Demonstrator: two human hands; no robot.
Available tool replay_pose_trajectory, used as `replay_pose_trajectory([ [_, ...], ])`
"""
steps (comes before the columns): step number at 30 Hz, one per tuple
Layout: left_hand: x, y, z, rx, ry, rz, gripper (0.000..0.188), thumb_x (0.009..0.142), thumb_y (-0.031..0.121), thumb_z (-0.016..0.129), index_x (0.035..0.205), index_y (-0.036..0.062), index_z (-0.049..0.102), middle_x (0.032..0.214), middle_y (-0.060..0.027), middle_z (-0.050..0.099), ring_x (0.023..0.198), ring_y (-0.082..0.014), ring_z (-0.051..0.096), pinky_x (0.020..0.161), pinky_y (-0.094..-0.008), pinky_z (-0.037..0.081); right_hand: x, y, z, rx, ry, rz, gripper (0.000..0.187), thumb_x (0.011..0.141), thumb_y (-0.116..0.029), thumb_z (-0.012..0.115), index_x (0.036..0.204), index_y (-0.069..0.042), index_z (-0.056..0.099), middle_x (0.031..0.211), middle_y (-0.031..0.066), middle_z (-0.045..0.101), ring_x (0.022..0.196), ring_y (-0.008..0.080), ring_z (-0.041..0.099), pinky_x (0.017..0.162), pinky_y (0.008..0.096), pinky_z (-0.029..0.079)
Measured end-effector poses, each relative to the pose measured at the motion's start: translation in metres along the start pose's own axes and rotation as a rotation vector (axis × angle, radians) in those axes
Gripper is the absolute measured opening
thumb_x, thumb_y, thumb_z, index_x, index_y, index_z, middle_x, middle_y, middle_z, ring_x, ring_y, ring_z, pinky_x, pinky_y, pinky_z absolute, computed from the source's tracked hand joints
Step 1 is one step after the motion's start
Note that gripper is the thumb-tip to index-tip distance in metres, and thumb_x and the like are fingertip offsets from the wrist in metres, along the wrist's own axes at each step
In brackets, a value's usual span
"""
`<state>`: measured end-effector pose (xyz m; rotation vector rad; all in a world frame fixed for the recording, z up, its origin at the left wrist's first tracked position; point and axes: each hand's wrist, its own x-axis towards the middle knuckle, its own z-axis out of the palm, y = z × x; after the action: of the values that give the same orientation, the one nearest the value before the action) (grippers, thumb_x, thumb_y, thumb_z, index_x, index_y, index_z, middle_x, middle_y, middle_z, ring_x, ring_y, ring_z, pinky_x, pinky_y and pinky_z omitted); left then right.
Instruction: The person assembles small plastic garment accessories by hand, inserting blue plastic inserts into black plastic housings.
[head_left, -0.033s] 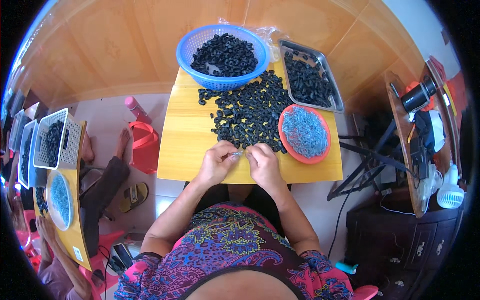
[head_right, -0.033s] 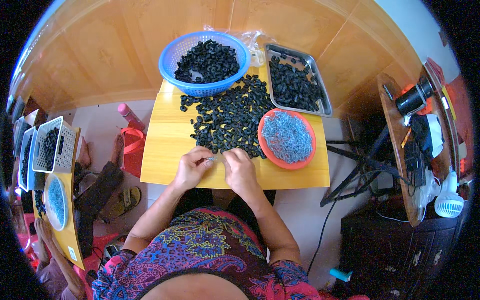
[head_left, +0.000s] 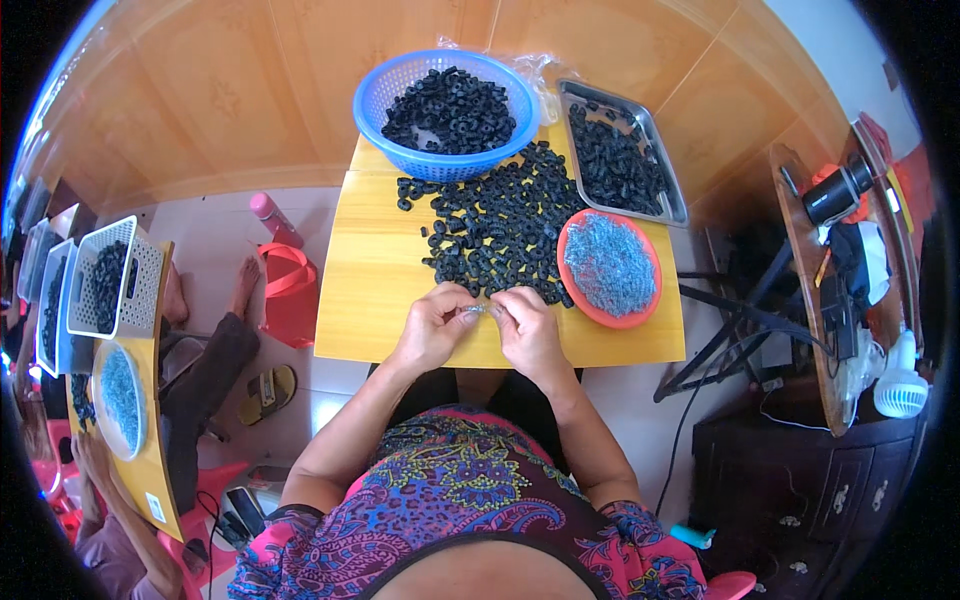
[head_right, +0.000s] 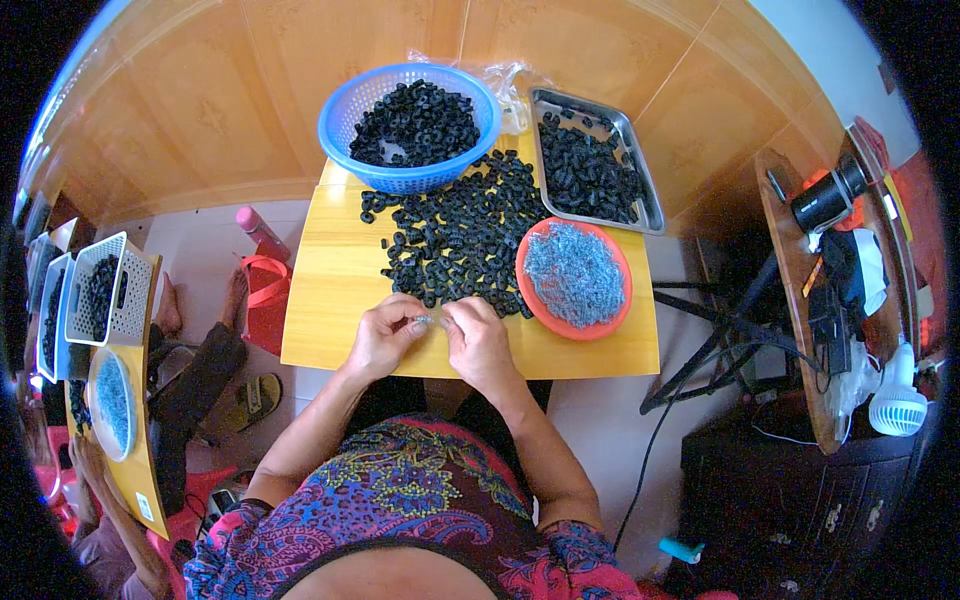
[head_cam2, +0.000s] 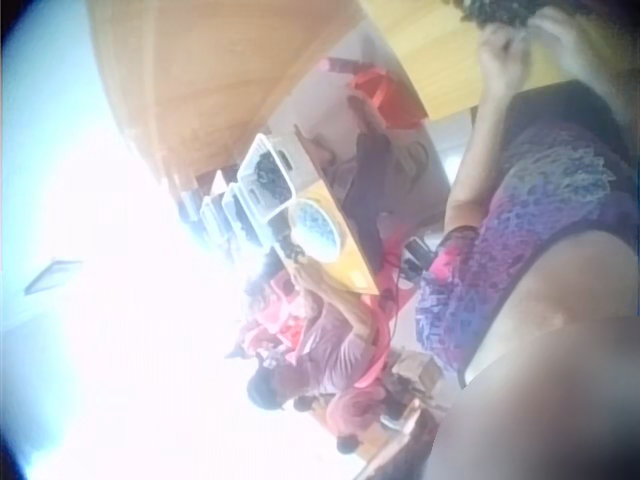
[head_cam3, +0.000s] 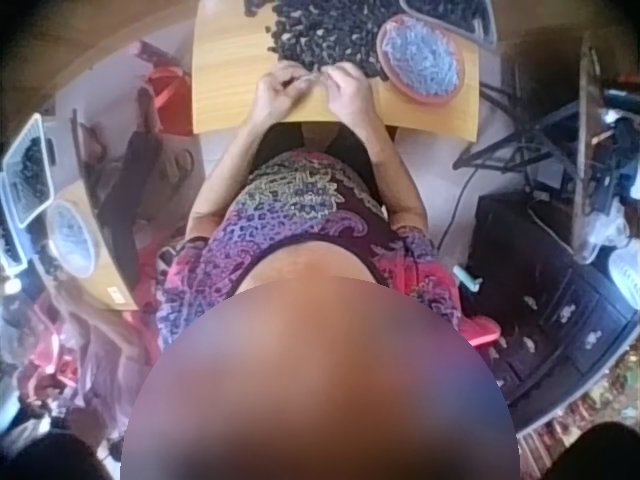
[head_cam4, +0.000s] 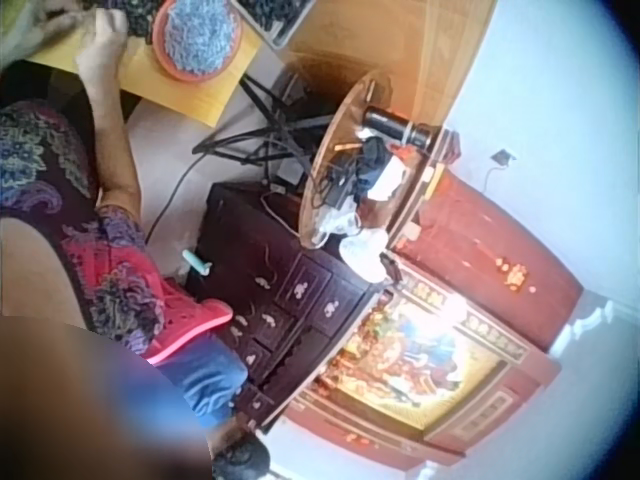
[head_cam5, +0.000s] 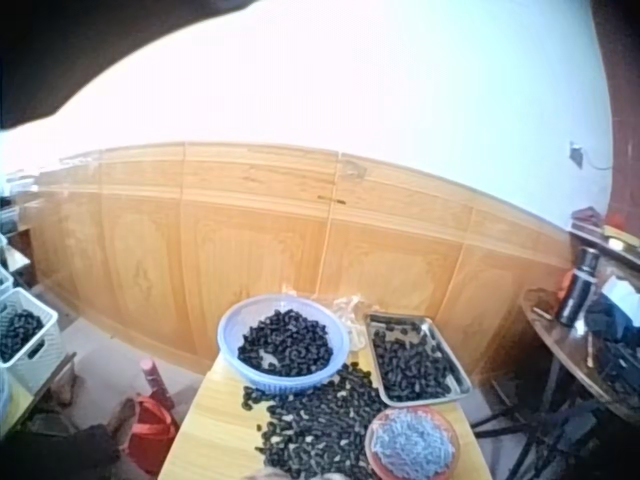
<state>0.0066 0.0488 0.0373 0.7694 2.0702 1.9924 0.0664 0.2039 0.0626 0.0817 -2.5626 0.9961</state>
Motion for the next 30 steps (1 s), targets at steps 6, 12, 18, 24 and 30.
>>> replay_pose_trajectory([
  [6, -0.002, 0.005, -0.003, -0.046, -0.092, -0.025, 0.010, 0.078, -0.004, 0.064, 0.088, -0.0014, 0.065, 0.091, -0.0083, 0.057, 0.077, -0.0150, 0.055, 0.066, -0.0255, 0.044, 0.004, 0.001, -0.003, 0.354, -0.148, 0.203, 0.008, 0.085, -0.004, 0.059, 0.090, 0.002, 0.061, 0.079, 0.0121, 0.063, 0.068, 0.0193, 0.059, 0.061, 0.0302, 0.047],
  [12, -0.002, 0.004, -0.005, 0.100, -0.125, 0.057, 0.010, 0.076, -0.005, 0.066, 0.085, -0.0002, 0.066, 0.086, -0.0069, 0.057, 0.076, -0.0148, 0.055, 0.065, -0.0255, 0.044, 0.006, 0.001, -0.003, 0.473, -0.233, 0.291, 0.005, 0.085, -0.003, 0.059, 0.086, 0.002, 0.060, 0.075, 0.0038, 0.061, 0.068, 0.0070, 0.053, 0.059, 0.0247, 0.044],
  [18, -0.004, 0.000, 0.000, -0.292, -0.049, -0.120, 0.008, 0.077, -0.004, 0.068, 0.084, -0.0001, 0.067, 0.085, -0.0037, 0.057, 0.074, -0.0101, 0.052, 0.063, -0.0234, 0.042, 0.003, -0.005, 0.000, 0.818, -0.180, 0.522, 0.007, 0.087, -0.004, 0.057, 0.085, 0.002, 0.059, 0.071, 0.0001, 0.055, 0.065, 0.0070, 0.048, 0.057, 0.0232, 0.041],
  [24, -0.004, 0.000, -0.005, -0.233, -0.090, -0.086, 0.008, 0.076, -0.003, 0.069, 0.084, -0.0002, 0.067, 0.086, -0.0032, 0.058, 0.072, -0.0088, 0.050, 0.062, -0.0227, 0.041, 0.006, -0.012, -0.005, 0.513, -0.134, 0.296, 0.011, 0.088, -0.008, 0.057, 0.083, 0.002, 0.059, 0.069, -0.0010, 0.054, 0.063, 0.0052, 0.046, 0.055, 0.0230, 0.039],
  [30, -0.004, 0.001, -0.004, -0.127, -0.083, -0.077, 0.008, 0.075, -0.003, 0.070, 0.083, -0.0003, 0.067, 0.086, -0.0033, 0.058, 0.071, -0.0092, 0.051, 0.062, -0.0226, 0.041, 0.005, -0.011, 0.000, 0.616, -0.156, 0.407, 0.016, 0.089, -0.011, 0.057, 0.079, 0.001, 0.058, 0.065, -0.0021, 0.051, 0.059, 0.0042, 0.042, 0.050, 0.0234, 0.035],
])
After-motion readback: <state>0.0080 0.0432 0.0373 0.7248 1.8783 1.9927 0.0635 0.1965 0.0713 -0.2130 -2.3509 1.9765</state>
